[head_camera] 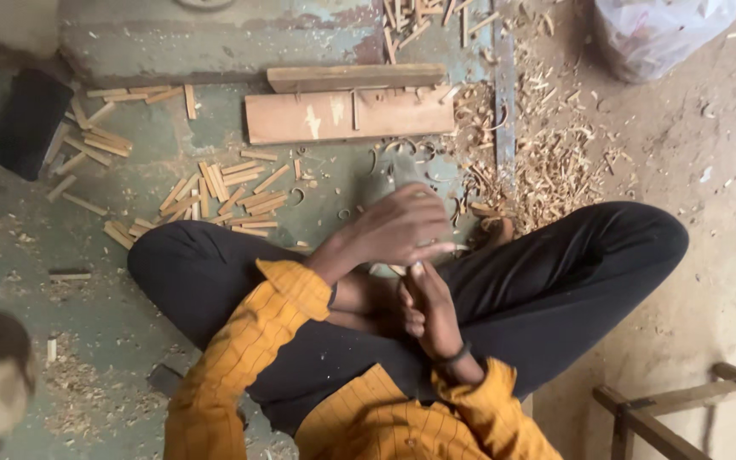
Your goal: The person sits on the floor and uses a chisel to shave and shape a small wooden block. They repeatedly scrape the surface to remove thin shavings, occasionally pausing to reposition the wood or clear debris.
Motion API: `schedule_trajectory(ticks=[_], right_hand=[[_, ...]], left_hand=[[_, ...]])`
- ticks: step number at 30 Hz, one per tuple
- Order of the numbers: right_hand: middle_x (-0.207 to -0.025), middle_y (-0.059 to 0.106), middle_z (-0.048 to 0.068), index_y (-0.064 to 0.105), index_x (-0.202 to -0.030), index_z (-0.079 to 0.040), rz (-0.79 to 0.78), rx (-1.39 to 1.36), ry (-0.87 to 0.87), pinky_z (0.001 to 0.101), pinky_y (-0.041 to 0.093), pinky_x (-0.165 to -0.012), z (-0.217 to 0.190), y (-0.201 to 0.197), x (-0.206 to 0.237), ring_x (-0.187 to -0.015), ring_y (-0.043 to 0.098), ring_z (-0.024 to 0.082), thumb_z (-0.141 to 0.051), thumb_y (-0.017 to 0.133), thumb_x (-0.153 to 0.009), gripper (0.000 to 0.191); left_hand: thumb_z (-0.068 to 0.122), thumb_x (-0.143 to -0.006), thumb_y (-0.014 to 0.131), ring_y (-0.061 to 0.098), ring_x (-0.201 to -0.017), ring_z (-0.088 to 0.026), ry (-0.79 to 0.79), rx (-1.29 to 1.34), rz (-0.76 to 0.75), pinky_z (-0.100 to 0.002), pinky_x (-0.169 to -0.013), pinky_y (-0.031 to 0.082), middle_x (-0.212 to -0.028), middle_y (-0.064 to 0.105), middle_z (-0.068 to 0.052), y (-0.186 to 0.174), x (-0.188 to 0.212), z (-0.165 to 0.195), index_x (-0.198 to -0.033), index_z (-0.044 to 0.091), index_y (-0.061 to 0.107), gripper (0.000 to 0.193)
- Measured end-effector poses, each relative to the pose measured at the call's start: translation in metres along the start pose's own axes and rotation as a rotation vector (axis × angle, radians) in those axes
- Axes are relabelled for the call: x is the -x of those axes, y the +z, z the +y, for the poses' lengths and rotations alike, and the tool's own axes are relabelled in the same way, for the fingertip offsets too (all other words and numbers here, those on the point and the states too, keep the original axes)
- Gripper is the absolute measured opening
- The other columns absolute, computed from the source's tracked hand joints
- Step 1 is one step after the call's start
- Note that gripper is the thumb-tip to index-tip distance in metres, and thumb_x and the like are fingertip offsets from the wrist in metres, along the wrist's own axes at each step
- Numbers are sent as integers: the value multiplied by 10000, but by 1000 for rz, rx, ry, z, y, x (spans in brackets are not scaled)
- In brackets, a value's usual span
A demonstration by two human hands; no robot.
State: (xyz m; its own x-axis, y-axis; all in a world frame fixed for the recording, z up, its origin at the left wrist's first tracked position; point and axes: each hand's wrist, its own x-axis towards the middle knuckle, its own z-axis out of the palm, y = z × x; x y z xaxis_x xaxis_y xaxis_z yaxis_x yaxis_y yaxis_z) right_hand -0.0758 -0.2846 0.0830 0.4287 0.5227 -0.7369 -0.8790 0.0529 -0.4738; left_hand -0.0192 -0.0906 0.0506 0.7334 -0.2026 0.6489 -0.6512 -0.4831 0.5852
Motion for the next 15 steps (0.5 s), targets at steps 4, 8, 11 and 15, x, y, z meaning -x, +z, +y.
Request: schedule_trajectory(ticks=[4, 8, 11, 15], right_hand=[[-709, 448, -12, 423, -1506, -230, 62, 9, -100, 171, 232, -355, -7, -12, 21, -431, 312, 33, -262, 438, -1043, 464], [-696, 437, -19, 414, -1532, -230, 48, -12, -132, 174, 238, -358, -15, -9, 19, -432, 308, 33, -267, 445, -1048, 486], [-689, 430, -23, 416, -1524, -205, 23, -17, -133, 180, 236, -361, -18, -7, 14, -435, 305, 36, -266, 460, -1049, 481], [-684, 420, -34, 439, -1526, -184, 5, -38, -118, 180, 234, -366, -19, -12, 12, -445, 299, 28, -271, 461, -1053, 481]], left_hand=[[-47, -884, 629, 648, -1096, -306, -413, -349, 140, -417, -998, 538, -1128, 689, -149, -36, 11, -23, -1118, 26, 696, 254], [-46, -753, 625, 623, -1121, -347, -416, -571, -3, -444, -931, 487, -1195, 675, -149, -71, 19, -71, -1129, 39, 701, 393], [-43, -782, 640, 622, -1136, -336, -374, -666, -87, -459, -905, 458, -1199, 678, -147, -78, 19, -90, -1094, 37, 680, 324], [-73, -841, 669, 642, -1072, -338, -516, -679, -36, -483, -928, 485, -1070, 680, -122, -71, 26, -89, -1047, 57, 680, 244]])
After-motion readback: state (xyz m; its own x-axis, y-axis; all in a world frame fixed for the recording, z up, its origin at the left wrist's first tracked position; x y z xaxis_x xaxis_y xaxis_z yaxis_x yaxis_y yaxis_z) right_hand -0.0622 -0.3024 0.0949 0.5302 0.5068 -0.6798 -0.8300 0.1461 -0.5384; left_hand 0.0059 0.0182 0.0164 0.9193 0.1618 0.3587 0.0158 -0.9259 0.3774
